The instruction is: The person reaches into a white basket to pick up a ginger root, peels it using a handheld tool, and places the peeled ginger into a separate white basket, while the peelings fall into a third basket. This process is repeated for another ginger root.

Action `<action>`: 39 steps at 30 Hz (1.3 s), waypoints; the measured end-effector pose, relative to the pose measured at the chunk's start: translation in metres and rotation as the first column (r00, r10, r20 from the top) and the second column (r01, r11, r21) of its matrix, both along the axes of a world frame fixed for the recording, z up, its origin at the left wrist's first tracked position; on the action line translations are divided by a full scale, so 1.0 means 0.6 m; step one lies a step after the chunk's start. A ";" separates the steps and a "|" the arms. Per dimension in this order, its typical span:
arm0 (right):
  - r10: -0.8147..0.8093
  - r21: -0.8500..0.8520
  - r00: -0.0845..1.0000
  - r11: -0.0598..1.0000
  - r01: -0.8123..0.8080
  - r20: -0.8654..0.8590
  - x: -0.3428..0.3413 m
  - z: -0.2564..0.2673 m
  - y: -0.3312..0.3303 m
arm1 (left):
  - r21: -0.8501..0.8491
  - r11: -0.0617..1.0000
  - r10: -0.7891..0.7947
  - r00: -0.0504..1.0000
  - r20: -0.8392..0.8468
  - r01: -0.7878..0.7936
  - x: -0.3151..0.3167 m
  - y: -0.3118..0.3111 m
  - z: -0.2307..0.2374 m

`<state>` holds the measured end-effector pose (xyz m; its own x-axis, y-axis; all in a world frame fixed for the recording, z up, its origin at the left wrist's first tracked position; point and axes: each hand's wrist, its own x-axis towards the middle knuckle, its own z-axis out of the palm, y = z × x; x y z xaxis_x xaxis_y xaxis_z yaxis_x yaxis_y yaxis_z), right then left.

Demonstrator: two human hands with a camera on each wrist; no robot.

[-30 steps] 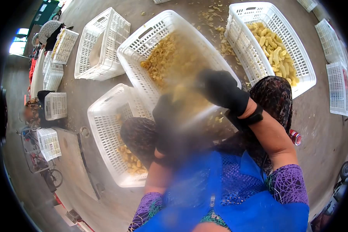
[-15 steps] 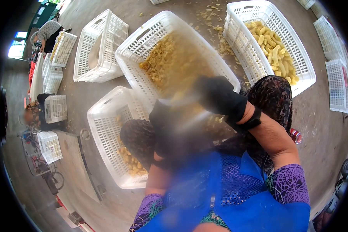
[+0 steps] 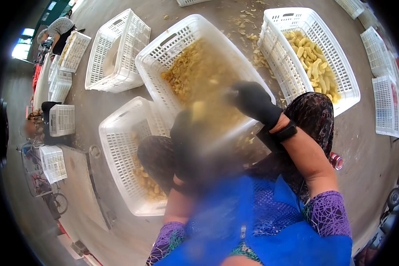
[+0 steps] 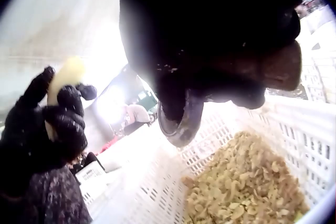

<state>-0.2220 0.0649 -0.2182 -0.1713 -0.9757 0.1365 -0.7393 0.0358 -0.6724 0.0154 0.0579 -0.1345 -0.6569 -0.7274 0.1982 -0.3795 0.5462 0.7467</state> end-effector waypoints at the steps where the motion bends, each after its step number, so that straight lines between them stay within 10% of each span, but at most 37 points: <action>1: 0.002 -0.003 1.000 1.000 -0.002 -0.002 0.001 0.003 -0.001 | -0.028 1.000 -0.003 1.000 0.001 0.003 -0.001 0.001 -0.002; 5: -0.090 -0.060 0.933 0.991 0.118 0.350 0.015 0.065 -0.009 | -0.134 0.991 -0.013 1.000 0.003 0.013 -0.003 0.002 0.002; 7: -0.394 0.365 0.672 0.911 0.193 0.627 0.029 0.126 -0.009 | -0.167 0.986 -0.007 1.000 0.013 0.009 -0.003 0.003 0.001; 8: -0.319 0.248 0.620 0.948 0.201 0.717 0.034 0.118 -0.008 | -0.180 0.984 -0.011 1.000 0.017 0.013 -0.002 0.003 0.002; 15: -0.189 0.164 0.658 0.981 0.099 0.729 0.040 0.097 -0.007 | -0.098 0.994 -0.024 0.979 0.202 0.045 -0.020 -0.005 0.006; 17: -0.133 0.133 0.806 0.989 0.067 0.578 0.029 0.089 -0.018 | -0.020 0.998 -0.058 0.964 0.261 0.065 -0.021 -0.005 0.011; 18: 0.068 -0.248 0.988 0.968 -0.031 0.141 0.012 0.059 -0.028 | -0.021 0.998 -0.056 0.963 0.263 0.064 -0.020 -0.004 0.012; 19: 0.012 -0.146 0.998 0.989 -0.002 0.067 0.008 0.078 -0.027 | -0.139 0.988 -0.029 0.958 0.286 0.072 -0.018 -0.002 0.012; 22: -0.137 -0.055 0.931 0.985 0.164 0.337 -0.006 0.076 -0.032 | -0.214 0.974 -0.007 0.950 0.311 0.077 -0.019 -0.002 0.011; 24: -0.381 0.363 0.699 0.914 0.184 0.605 0.011 0.133 -0.019 | -0.174 0.983 -0.004 0.948 0.319 0.063 -0.028 -0.002 0.021; 26: -0.334 0.325 0.694 0.934 0.152 0.637 0.026 0.132 -0.011 | 0.554 0.797 0.241 0.968 0.073 -0.240 -0.045 -0.007 0.046; 27: -0.283 0.283 0.689 0.952 0.118 0.667 0.034 0.133 -0.007 | 0.554 0.797 0.241 0.968 0.073 -0.240 -0.038 -0.006 0.034; 29: -0.300 0.319 0.723 0.941 0.116 0.623 0.048 0.135 -0.005 | -0.143 0.989 0.055 0.984 0.172 -0.030 -0.017 -0.002 0.001; 30: -0.195 0.221 0.764 0.973 0.071 0.615 0.051 0.119 -0.004 | -0.143 0.989 0.058 0.983 0.174 -0.033 -0.021 -0.003 0.003; 32: -0.035 0.030 0.860 0.999 0.022 0.509 0.042 0.064 -0.006 | 0.383 0.900 0.255 0.964 -0.075 -0.208 -0.038 -0.005 0.012; 35: -0.125 -0.173 0.920 0.964 0.200 0.370 -0.015 0.033 -0.032 | 0.313 0.922 0.220 0.974 0.057 -0.226 -0.034 -0.004 0.032; 39: -0.254 0.163 0.761 0.967 0.194 0.597 -0.006 0.097 -0.016 | 0.238 0.952 0.179 0.981 0.076 -0.192 -0.035 -0.004 0.021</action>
